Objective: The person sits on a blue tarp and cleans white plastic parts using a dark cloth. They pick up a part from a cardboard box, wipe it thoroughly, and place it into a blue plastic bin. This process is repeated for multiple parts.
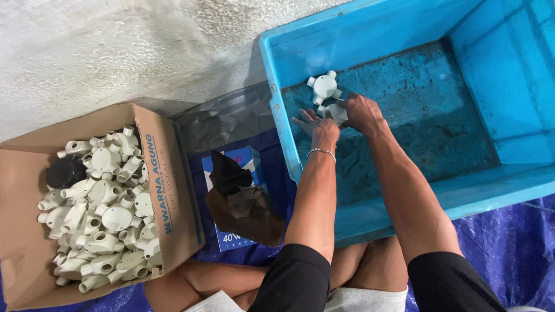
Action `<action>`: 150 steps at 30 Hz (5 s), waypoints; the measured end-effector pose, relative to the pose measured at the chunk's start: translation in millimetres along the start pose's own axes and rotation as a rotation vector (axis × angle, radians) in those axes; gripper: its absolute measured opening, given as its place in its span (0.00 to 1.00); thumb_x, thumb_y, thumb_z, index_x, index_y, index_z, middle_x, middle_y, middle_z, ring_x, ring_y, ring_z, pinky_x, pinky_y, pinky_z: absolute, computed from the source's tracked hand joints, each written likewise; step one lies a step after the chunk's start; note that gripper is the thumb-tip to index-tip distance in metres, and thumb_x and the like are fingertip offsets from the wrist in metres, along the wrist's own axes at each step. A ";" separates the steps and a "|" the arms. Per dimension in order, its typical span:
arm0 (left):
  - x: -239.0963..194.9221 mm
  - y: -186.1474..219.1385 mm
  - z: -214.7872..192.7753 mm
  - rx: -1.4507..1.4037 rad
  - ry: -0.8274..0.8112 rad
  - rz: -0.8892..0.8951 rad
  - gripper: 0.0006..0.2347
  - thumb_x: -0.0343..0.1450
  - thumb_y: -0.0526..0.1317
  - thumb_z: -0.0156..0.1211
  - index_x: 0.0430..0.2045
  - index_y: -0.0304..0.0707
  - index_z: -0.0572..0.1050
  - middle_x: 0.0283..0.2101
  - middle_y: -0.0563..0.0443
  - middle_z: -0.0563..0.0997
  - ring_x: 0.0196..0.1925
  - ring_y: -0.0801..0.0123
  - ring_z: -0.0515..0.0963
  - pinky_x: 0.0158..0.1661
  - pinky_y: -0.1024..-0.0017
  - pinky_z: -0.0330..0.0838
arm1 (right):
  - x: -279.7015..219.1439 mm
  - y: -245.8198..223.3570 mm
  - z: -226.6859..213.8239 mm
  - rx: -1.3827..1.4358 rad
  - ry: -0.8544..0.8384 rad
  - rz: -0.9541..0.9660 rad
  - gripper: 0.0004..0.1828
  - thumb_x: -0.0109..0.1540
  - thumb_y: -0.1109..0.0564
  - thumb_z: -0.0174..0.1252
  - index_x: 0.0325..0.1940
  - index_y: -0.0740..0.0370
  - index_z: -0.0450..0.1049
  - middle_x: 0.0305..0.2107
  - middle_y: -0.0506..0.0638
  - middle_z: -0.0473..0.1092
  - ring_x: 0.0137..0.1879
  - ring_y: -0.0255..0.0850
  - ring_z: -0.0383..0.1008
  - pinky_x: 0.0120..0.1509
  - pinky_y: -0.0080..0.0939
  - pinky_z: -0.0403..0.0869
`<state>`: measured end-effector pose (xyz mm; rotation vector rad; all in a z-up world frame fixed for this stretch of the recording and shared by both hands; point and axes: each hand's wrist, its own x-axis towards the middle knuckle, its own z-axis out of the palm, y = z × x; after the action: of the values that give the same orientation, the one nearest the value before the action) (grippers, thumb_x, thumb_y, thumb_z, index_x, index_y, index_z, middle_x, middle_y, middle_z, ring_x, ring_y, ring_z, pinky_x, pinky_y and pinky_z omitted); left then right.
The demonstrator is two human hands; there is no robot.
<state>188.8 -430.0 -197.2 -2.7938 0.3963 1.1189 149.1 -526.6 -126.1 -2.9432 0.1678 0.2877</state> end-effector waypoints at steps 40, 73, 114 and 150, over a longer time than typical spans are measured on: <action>-267.6 -225.6 -98.6 -0.136 0.955 0.399 0.12 0.61 0.34 0.73 0.34 0.28 0.80 0.66 0.27 0.59 0.70 0.30 0.55 0.67 0.44 0.57 | -83.4 -234.7 -165.0 0.197 0.089 -0.453 0.21 0.53 0.54 0.71 0.46 0.69 0.78 0.36 0.64 0.77 0.47 0.59 0.78 0.48 0.57 0.77; -186.6 -533.6 85.9 -0.212 0.660 -0.254 0.17 0.62 0.42 0.68 0.43 0.35 0.78 0.73 0.31 0.46 0.74 0.31 0.38 0.70 0.34 0.36 | -30.2 -535.0 52.8 -0.336 0.117 -0.729 0.04 0.56 0.63 0.59 0.30 0.62 0.79 0.23 0.56 0.76 0.36 0.50 0.79 0.39 0.49 0.79; -325.9 -447.8 -6.4 -0.326 1.119 0.019 0.19 0.62 0.51 0.71 0.38 0.39 0.77 0.68 0.38 0.60 0.71 0.28 0.47 0.67 0.38 0.46 | -136.1 -440.7 -89.5 0.088 0.137 -0.621 0.51 0.40 0.31 0.69 0.59 0.63 0.72 0.42 0.64 0.76 0.46 0.67 0.77 0.49 0.69 0.73; -279.0 -334.8 84.8 -0.328 0.801 0.158 0.38 0.47 0.50 0.80 0.52 0.41 0.70 0.68 0.26 0.56 0.73 0.29 0.45 0.64 0.29 0.41 | -192.9 -281.1 -87.8 0.304 0.268 -0.291 0.23 0.52 0.56 0.63 0.53 0.55 0.77 0.39 0.61 0.73 0.45 0.65 0.76 0.47 0.62 0.76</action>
<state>32.0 -36.1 -65.4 -3.4557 0.5342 0.0052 13.2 -250.1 44.4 -2.6424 -0.1672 -0.1604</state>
